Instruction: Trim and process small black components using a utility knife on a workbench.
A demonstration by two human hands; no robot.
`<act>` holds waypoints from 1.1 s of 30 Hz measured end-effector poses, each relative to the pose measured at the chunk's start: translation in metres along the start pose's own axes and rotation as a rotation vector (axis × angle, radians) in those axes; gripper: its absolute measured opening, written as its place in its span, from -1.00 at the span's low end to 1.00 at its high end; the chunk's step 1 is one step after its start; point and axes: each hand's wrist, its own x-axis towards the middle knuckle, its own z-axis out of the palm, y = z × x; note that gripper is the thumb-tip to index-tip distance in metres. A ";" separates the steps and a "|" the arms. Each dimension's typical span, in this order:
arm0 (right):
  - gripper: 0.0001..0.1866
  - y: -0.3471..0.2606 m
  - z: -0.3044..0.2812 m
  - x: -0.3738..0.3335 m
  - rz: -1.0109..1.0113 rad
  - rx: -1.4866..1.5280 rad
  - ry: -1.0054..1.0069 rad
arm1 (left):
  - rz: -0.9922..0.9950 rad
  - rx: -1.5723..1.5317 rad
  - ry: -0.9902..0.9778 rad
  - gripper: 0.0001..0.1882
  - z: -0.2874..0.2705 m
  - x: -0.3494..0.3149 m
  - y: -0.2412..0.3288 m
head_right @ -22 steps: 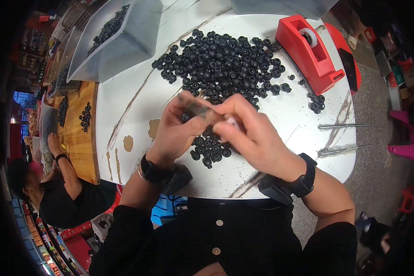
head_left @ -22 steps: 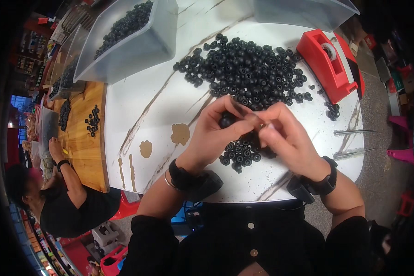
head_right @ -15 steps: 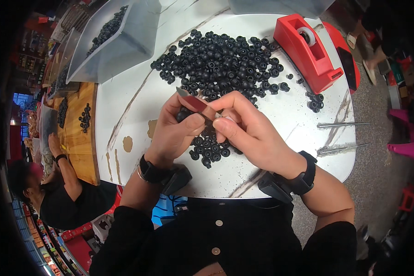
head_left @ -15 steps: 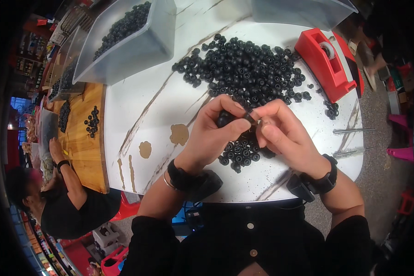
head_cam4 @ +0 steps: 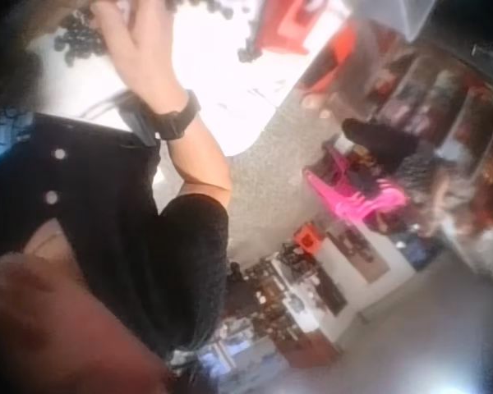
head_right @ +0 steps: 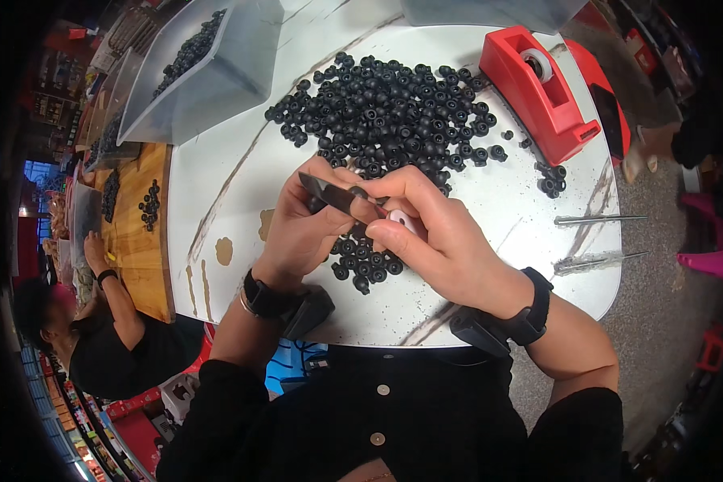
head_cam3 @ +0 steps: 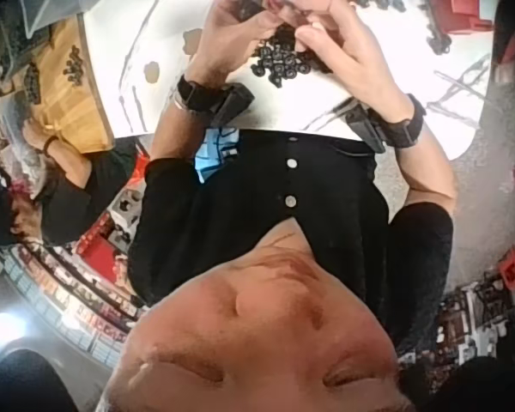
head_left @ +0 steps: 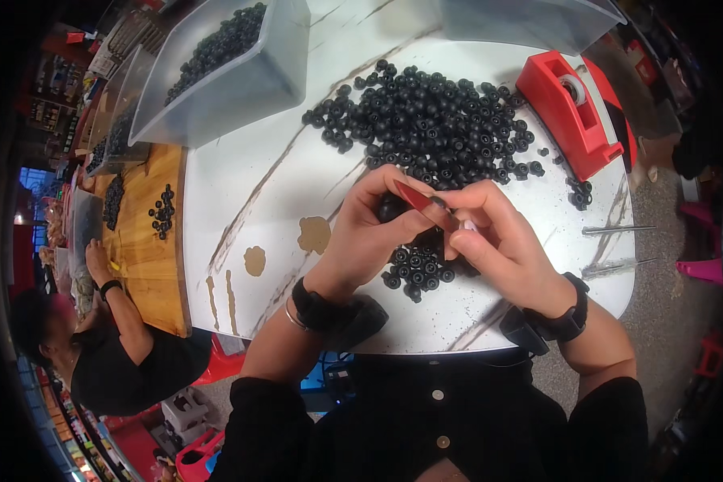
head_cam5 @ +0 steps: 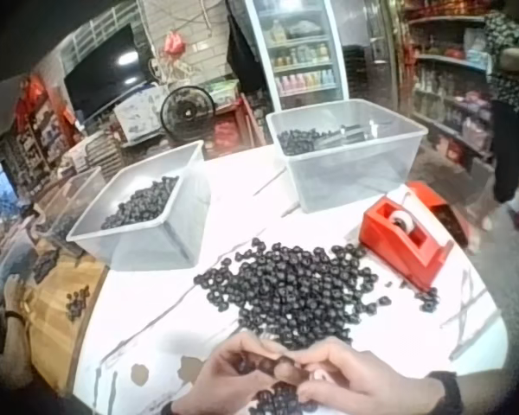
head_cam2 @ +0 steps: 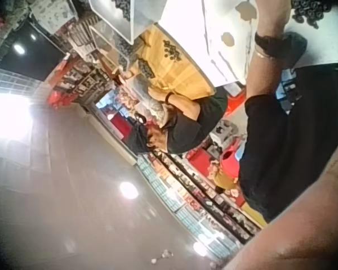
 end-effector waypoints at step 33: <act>-0.78 -0.006 -0.007 0.003 0.179 0.228 -0.004 | -0.065 -0.130 -0.009 -0.89 0.002 0.000 0.002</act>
